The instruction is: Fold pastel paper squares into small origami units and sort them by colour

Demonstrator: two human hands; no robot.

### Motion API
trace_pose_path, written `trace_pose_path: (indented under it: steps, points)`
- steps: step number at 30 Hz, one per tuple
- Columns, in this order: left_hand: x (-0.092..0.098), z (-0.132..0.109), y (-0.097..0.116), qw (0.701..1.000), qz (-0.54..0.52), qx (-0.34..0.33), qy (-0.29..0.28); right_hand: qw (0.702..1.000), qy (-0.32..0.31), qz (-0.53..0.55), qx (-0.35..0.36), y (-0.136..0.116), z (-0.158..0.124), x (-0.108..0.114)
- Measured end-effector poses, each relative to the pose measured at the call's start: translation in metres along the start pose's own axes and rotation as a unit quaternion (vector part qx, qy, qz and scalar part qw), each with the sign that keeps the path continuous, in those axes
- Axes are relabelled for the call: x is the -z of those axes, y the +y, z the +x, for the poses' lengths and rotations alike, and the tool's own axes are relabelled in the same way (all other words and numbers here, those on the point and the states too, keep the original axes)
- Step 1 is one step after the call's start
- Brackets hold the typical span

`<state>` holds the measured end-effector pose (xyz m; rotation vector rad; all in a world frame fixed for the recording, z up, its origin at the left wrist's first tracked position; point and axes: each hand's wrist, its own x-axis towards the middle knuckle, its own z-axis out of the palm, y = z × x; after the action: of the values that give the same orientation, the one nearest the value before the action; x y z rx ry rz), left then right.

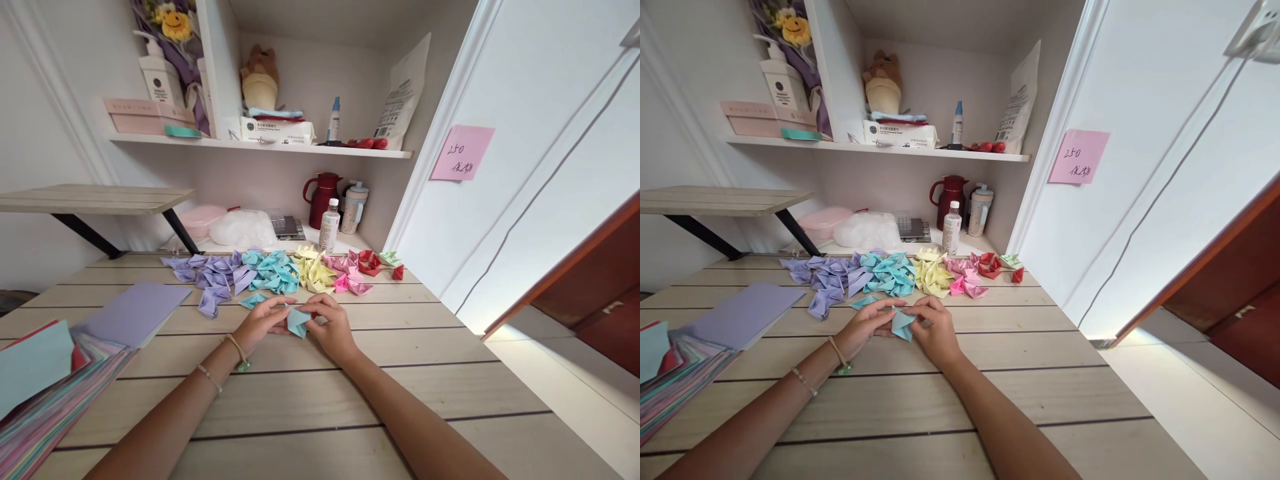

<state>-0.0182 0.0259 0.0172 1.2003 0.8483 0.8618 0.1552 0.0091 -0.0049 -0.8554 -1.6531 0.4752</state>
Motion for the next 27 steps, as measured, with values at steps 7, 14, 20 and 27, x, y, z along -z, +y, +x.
trace_pose_path:
  steps: [7, 14, 20, 27]
  points:
    - [0.002, 0.0, -0.002, 1.0, -0.012, -0.008, -0.003, 1.0, -0.026, 0.001, 0.005, -0.002, 0.0, 0.0]
    - [0.004, 0.0, -0.002, 0.999, -0.031, -0.023, 0.003, 0.991, -0.084, 0.089, -0.055, -0.003, 0.002, 0.002]
    - [0.005, 0.003, -0.005, 0.999, -0.023, -0.037, 0.008, 0.972, -0.087, 0.173, -0.135, 0.004, 0.003, 0.006]
    - [0.003, 0.006, -0.009, 0.996, -0.009, -0.065, 0.056, 0.95, -0.095, 0.181, -0.236, 0.005, 0.002, 0.0]
